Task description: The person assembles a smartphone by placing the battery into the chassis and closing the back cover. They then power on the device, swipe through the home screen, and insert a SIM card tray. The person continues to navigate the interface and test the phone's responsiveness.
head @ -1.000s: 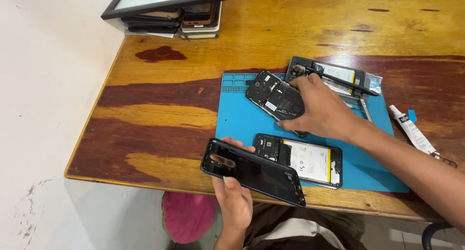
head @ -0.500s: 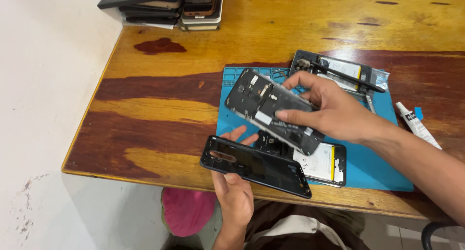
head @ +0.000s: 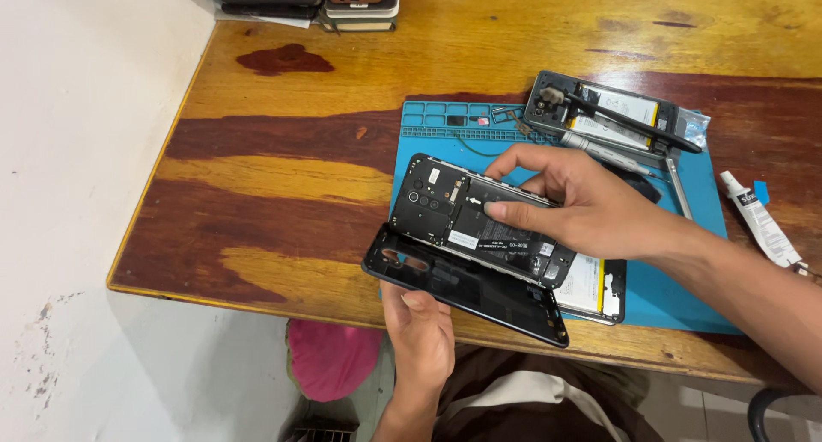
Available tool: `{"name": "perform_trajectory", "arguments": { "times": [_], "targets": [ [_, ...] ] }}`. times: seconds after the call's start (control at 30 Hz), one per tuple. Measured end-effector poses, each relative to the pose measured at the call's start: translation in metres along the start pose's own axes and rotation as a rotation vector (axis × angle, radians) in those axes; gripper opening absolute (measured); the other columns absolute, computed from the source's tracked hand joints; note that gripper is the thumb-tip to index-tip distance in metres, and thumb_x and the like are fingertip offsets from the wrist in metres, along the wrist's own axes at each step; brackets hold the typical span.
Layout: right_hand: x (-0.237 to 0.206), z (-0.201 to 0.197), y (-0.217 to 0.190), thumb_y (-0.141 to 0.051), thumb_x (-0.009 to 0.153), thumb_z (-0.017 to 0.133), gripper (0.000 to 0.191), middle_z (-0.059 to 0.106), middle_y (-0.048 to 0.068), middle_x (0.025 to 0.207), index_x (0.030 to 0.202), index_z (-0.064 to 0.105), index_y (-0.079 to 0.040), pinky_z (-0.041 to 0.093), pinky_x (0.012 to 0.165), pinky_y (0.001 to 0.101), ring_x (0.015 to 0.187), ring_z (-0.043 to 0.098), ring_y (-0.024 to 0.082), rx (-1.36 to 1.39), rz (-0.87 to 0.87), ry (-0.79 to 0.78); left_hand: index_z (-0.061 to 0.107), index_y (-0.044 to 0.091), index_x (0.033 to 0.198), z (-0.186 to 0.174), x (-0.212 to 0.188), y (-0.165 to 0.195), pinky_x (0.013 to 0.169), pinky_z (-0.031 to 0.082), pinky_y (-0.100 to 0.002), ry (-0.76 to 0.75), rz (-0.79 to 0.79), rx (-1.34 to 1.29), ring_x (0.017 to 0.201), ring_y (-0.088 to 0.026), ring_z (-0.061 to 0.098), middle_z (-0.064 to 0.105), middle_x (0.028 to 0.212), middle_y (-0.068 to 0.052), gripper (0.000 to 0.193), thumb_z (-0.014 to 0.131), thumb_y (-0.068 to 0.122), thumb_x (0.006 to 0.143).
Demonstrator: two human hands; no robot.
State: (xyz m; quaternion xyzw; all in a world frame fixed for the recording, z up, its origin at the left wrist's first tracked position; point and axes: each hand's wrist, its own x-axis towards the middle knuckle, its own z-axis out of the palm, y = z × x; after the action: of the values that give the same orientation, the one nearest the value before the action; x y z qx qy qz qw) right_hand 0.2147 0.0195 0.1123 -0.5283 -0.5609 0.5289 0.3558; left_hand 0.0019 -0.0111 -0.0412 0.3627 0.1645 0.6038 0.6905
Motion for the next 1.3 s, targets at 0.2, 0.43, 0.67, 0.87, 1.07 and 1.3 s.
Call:
{"name": "perform_trajectory", "arguments": {
  "times": [0.2, 0.43, 0.67, 0.87, 1.07, 1.3],
  "targets": [
    [-0.005, -0.003, 0.0, -0.015, 0.094, 0.068, 0.021, 0.079, 0.003, 0.077, 0.113, 0.065, -0.006, 0.049, 0.053, 0.0212, 0.065, 0.063, 0.001, -0.058, -0.092, 0.018, 0.03, 0.0, 0.155, 0.021, 0.006, 0.008, 0.111, 0.045, -0.042, -0.01, -0.012, 0.012, 0.132, -0.023, 0.052, 0.049, 0.146, -0.013, 0.082, 0.066, 0.049, 0.1],
    [-0.019, -0.025, -0.018, -0.017, 0.091, 0.069, 0.026, 0.079, 0.003, 0.07, 0.115, 0.064, -0.009, 0.046, 0.046, 0.0227, 0.057, 0.062, 0.002, -0.131, -0.117, 0.06, 0.007, 0.011, 0.163, 0.078, 0.03, 0.029, 0.12, 0.041, -0.042, -0.021, 0.097, 0.146, 0.147, -0.022, 0.04, 0.033, 0.16, -0.011, 0.104, 0.069, 0.058, 0.095],
    [-0.029, -0.042, -0.033, -0.024, 0.09, 0.072, 0.033, 0.069, 0.003, 0.055, 0.119, 0.064, -0.011, 0.039, 0.039, 0.0271, 0.045, 0.055, 0.007, -0.421, -0.259, 0.13, 0.01, 0.006, 0.165, 0.107, 0.042, 0.027, 0.12, 0.041, -0.045, -0.038, 0.106, 0.169, 0.146, -0.025, 0.04, 0.036, 0.157, -0.013, 0.107, 0.071, 0.059, 0.095],
    [-0.031, -0.066, -0.03, -0.024, 0.09, 0.071, 0.034, 0.066, 0.003, 0.049, 0.122, 0.064, -0.013, 0.033, 0.036, 0.0291, 0.035, 0.051, 0.009, -0.434, -0.279, 0.131, 0.007, 0.007, 0.164, 0.12, 0.048, 0.013, 0.125, 0.037, -0.047, -0.034, 0.092, 0.212, 0.15, -0.026, 0.038, 0.033, 0.16, -0.013, 0.106, 0.067, 0.062, 0.095],
    [-0.023, -0.056, -0.019, -0.022, 0.092, 0.071, 0.031, 0.069, 0.004, 0.057, 0.12, 0.064, -0.012, 0.037, 0.041, 0.0298, 0.041, 0.052, 0.009, -0.434, -0.351, 0.136, 0.008, 0.007, 0.165, 0.108, 0.042, 0.013, 0.125, 0.037, -0.048, -0.039, 0.107, 0.199, 0.15, -0.027, 0.038, 0.033, 0.161, -0.015, 0.106, 0.067, 0.062, 0.096],
    [-0.004, -0.026, -0.006, -0.02, 0.096, 0.069, 0.026, 0.079, 0.003, 0.076, 0.119, 0.062, -0.009, 0.052, 0.056, 0.0254, 0.064, 0.067, 0.004, -0.289, -0.321, 0.083, 0.008, 0.007, 0.164, 0.077, 0.037, 0.023, 0.124, 0.04, -0.049, -0.016, 0.101, 0.202, 0.148, -0.027, 0.039, 0.034, 0.159, -0.015, 0.106, 0.067, 0.062, 0.095]
  ]
}}
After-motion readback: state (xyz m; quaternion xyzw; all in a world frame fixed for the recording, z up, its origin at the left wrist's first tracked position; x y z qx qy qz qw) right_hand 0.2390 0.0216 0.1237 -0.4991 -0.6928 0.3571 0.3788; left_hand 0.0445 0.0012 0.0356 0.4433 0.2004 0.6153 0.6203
